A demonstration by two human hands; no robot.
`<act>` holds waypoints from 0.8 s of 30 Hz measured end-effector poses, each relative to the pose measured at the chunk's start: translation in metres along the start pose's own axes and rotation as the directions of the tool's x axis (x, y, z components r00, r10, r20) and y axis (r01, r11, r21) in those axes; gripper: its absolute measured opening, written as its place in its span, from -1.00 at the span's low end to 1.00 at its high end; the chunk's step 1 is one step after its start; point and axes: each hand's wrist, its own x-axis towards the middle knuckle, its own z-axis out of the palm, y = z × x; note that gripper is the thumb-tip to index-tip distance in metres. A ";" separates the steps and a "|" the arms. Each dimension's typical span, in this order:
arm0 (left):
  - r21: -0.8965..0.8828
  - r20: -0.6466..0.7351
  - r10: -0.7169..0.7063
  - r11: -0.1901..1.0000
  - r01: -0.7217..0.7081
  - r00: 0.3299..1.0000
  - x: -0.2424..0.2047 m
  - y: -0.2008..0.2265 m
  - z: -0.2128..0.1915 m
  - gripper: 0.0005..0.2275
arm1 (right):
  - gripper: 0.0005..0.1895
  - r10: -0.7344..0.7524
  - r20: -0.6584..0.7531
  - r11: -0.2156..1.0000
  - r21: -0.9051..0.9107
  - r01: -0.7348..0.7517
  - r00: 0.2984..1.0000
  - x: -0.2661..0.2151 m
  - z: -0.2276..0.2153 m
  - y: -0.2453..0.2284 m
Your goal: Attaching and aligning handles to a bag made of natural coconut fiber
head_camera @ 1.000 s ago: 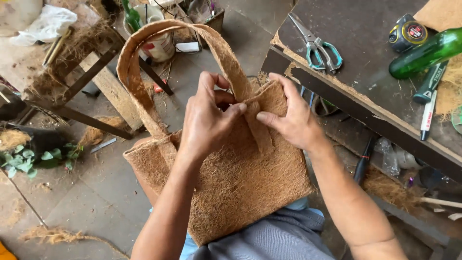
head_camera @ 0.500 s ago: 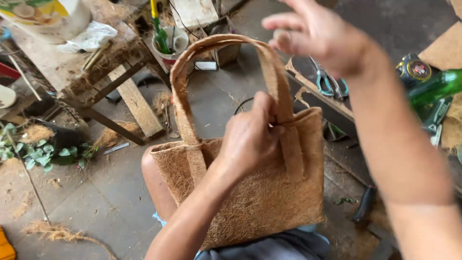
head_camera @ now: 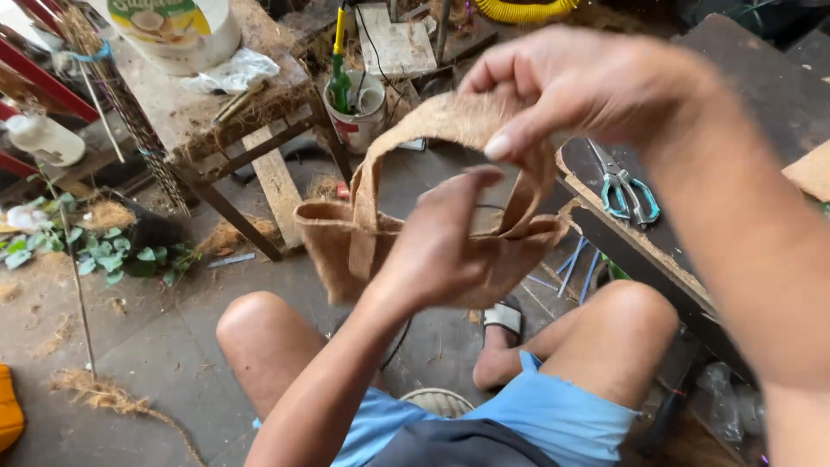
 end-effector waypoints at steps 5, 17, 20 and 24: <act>-0.865 0.095 -0.533 0.374 0.335 0.841 -0.026 -0.038 0.011 -0.60 | -0.69 -0.017 -0.144 0.917 0.392 0.073 0.989 0.030 0.059 0.096; -0.842 0.000 -0.630 0.419 0.340 0.777 -0.041 -0.095 0.053 -0.74 | -0.62 0.133 -0.330 0.649 0.741 0.170 0.935 0.074 0.110 0.192; -0.841 0.010 -0.617 0.421 0.341 0.787 -0.041 -0.099 0.049 -0.79 | -0.64 0.139 -0.270 0.616 0.777 0.131 0.953 0.068 0.111 0.193; -0.920 -0.075 -0.671 0.333 0.209 0.738 -0.047 -0.106 0.041 -0.89 | -0.70 0.140 -0.307 0.604 0.780 0.165 0.941 0.053 0.103 0.190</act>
